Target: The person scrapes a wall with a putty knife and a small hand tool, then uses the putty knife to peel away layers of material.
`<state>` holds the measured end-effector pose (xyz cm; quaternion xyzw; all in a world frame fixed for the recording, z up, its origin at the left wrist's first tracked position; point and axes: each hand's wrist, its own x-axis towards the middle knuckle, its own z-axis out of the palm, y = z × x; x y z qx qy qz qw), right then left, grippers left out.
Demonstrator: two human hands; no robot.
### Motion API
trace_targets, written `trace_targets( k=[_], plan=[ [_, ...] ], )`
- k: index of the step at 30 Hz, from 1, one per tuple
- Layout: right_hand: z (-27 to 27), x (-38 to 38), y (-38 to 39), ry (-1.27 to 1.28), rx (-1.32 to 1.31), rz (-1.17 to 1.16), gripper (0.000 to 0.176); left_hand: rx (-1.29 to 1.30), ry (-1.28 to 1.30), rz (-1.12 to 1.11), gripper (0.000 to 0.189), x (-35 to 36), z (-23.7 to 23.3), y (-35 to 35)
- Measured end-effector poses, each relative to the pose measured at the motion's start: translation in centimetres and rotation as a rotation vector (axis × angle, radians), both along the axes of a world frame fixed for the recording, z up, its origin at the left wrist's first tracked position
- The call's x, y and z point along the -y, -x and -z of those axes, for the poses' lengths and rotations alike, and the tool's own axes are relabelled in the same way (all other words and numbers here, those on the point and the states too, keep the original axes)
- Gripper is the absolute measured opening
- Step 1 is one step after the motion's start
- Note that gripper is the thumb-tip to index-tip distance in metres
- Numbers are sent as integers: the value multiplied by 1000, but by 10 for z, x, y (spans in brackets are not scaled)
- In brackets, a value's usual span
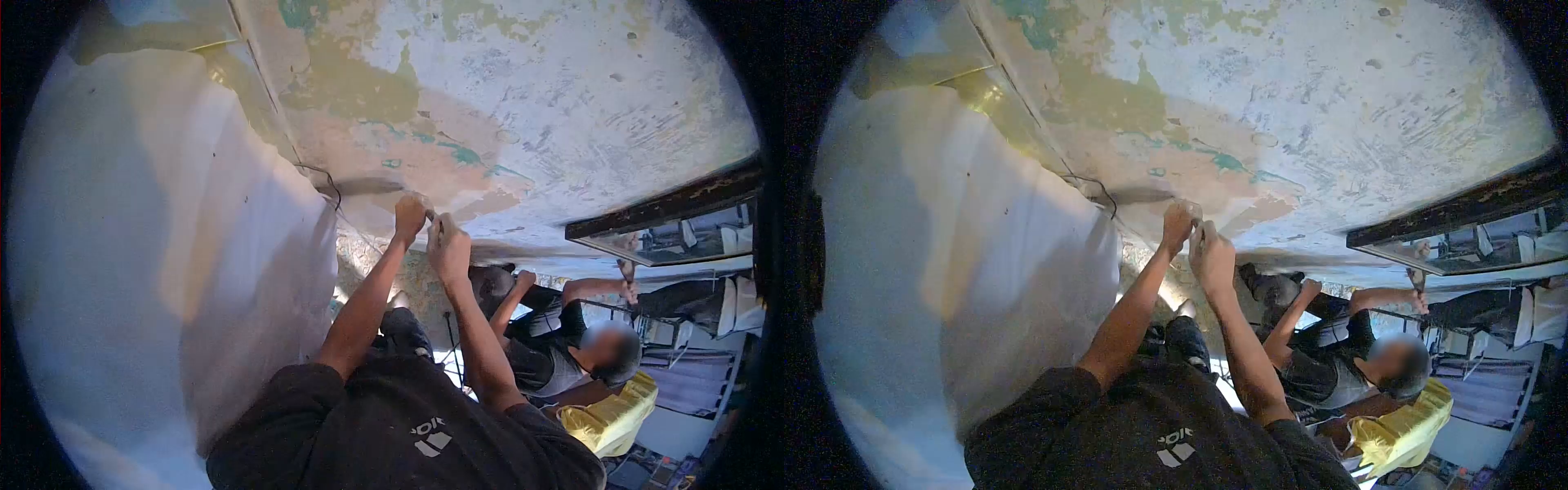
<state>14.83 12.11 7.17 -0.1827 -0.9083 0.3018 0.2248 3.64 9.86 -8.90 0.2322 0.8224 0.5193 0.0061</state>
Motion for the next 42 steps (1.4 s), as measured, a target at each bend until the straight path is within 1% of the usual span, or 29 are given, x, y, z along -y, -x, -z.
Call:
trace_targets(
  k=[1,2,3,5,6,7,9,10,13,14,15,17,18,19,21,22,23,25,26,27,29,30,33,34,35,37,39,41,42],
  plan=[
    [-5,3,0,-44,-41,-48,10,37,-234,17,21,2,-4,0],
    [-1,2,2,-43,-38,-49,10,-161,87,112,19,0,13,14],
    [8,1,2,-8,13,-4,11,-147,93,116,19,-5,38,13],
    [26,-5,7,30,51,46,11,119,-35,-113,17,-15,67,19],
    [36,-8,7,31,69,22,10,-211,414,-16,17,-1,36,16],
    [40,-13,12,21,75,-10,9,-220,411,-20,17,3,16,13],
    [8,-4,8,9,4,-34,9,162,8,2,16,8,-4,5],
    [-1,4,0,13,-42,-53,8,-312,250,37,14,9,5,6],
    [23,-7,2,46,-44,-6,7,-165,145,23,13,-5,26,16],
    [32,-13,5,125,43,28,8,-79,139,-105,11,-9,29,10],
    [34,-15,3,127,51,34,8,-71,141,-99,11,-7,39,7],
    [36,-18,6,22,63,-21,7,-220,289,44,11,-3,57,10],
    [16,-10,1,-19,-46,-54,7,-284,227,37,12,11,4,-1],
    [10,-6,-1,-21,-53,-58,7,-291,225,33,12,6,4,1],
    [8,-1,-5,49,-87,13,8,-43,71,6,12,-2,12,2],
    [18,-6,-1,65,-32,41,7,-221,220,-13,12,-4,17,4],
    [27,-10,5,69,-27,44,7,-216,225,-9,12,-5,21,8],
    [38,-13,12,60,12,15,4,-24,363,-5,12,-3,21,10],
    [37,-17,11,19,56,-42,8,-114,370,166,13,5,22,11],
    [25,-16,13,8,45,-51,8,-124,361,154,13,2,19,12],
    [-6,-2,1,-19,-12,-36,2,-151,160,122,14,-1,20,8],
    [-10,0,0,-14,-25,-9,3,-151,163,116,14,-3,29,12],
    [23,-9,9,36,34,34,5,-150,362,126,15,-14,71,18],
    [28,-11,15,37,27,24,6,-24,432,27,14,-14,48,13],
    [29,-13,11,33,30,25,6,-21,428,29,14,-12,43,9],
    [15,-14,12,28,70,-39,6,-90,297,132,15,-3,25,10],
    [5,-10,8,13,-3,-81,7,-198,256,177,14,0,7,6],
    [9,-10,4,15,-30,-11,5,-14,55,-103,13,-8,7,-1],
    [20,-14,6,19,-26,-7,5,-10,59,-99,13,-10,17,0]
  ],
)
